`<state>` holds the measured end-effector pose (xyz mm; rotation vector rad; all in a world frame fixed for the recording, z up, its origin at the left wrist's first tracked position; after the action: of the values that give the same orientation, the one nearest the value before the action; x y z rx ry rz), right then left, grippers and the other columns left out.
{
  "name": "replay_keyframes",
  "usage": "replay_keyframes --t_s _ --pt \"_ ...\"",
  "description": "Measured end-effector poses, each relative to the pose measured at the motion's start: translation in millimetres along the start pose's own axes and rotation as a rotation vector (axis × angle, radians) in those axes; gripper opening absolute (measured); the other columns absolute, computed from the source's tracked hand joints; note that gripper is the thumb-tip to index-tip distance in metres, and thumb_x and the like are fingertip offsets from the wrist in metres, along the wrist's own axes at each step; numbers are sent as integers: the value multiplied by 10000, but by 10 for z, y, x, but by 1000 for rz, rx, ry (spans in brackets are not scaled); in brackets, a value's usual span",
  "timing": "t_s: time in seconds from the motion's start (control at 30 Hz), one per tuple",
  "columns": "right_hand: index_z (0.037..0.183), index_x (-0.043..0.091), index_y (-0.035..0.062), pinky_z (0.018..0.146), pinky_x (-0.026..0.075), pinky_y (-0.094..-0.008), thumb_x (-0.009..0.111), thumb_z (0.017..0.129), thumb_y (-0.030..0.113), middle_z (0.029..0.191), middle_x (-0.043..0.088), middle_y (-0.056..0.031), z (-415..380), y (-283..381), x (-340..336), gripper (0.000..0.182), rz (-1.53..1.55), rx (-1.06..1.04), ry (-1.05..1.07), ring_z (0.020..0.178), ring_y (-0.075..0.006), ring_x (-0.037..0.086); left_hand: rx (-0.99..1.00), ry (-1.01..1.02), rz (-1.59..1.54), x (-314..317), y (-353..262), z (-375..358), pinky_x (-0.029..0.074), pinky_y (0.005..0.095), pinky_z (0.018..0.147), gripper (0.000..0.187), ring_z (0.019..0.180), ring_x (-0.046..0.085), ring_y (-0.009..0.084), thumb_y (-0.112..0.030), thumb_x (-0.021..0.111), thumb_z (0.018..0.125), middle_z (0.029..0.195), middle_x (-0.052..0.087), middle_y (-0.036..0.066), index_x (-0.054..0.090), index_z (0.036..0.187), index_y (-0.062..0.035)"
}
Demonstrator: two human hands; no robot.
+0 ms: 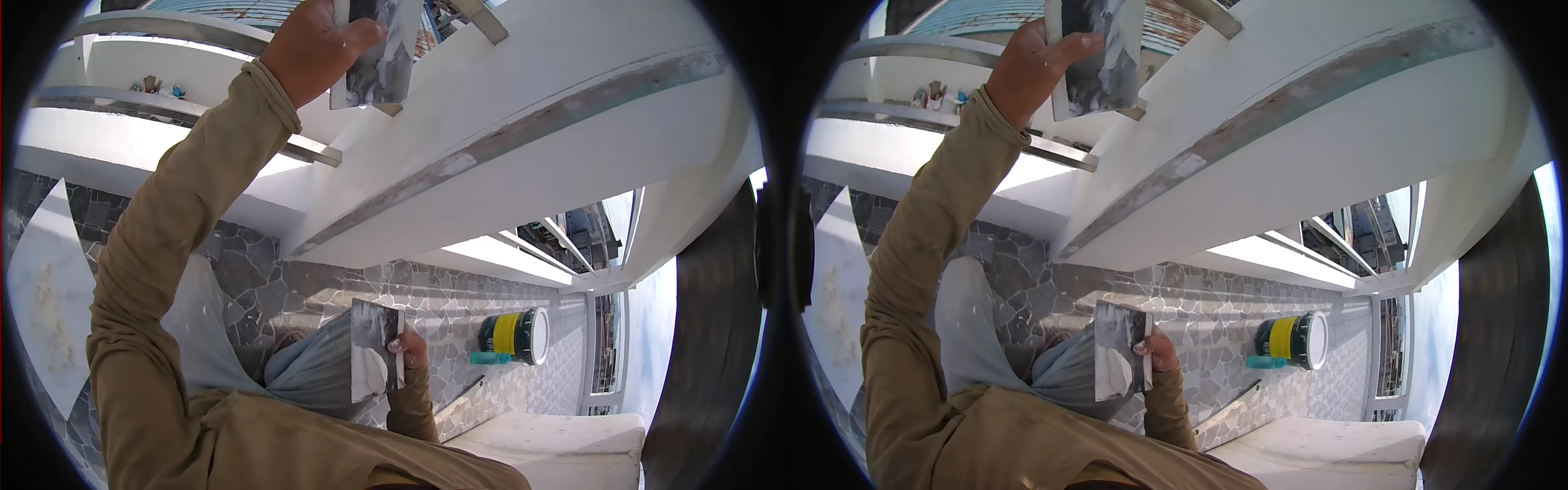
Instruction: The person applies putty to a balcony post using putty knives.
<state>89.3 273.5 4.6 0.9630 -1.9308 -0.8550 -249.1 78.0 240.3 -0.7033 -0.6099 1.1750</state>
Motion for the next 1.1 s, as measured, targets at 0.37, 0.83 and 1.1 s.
replay_keyframes --t_s 0.37,0.83,1.1 --pt "1188 482 -82 806 491 -266 525 561 98 1010 617 -133 -64 -136 -637 654 -230 -73 -96 879 -203 616 -473 -72 175 -553 1558 -1059 478 328 687 314 692 595 197 -254 579 793 749 630 112 621 905 36" --pt "1220 443 -100 893 480 -369 554 548 82 1050 609 -211 9 -17 -256 705 -149 -18 -186 937 -308 621 -98 -65 258 554 1678 -563 462 399 733 204 790 575 328 -170 518 861 837 573 167 588 902 17" --pt "1208 462 -94 812 476 -283 534 583 107 1033 609 -141 28 -207 -547 660 -108 74 -203 878 -224 605 -142 110 319 820 1691 -545 467 373 862 269 961 566 293 -156 504 873 991 569 122 595 1085 -18"
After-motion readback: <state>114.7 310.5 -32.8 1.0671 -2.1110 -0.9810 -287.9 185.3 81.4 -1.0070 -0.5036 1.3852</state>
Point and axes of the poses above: each hand's wrist, its own z-axis towards the middle knuckle, its own x-axis out of the palm, y = z × x, the point moved 10 cm from there along z, towards the middle knuckle
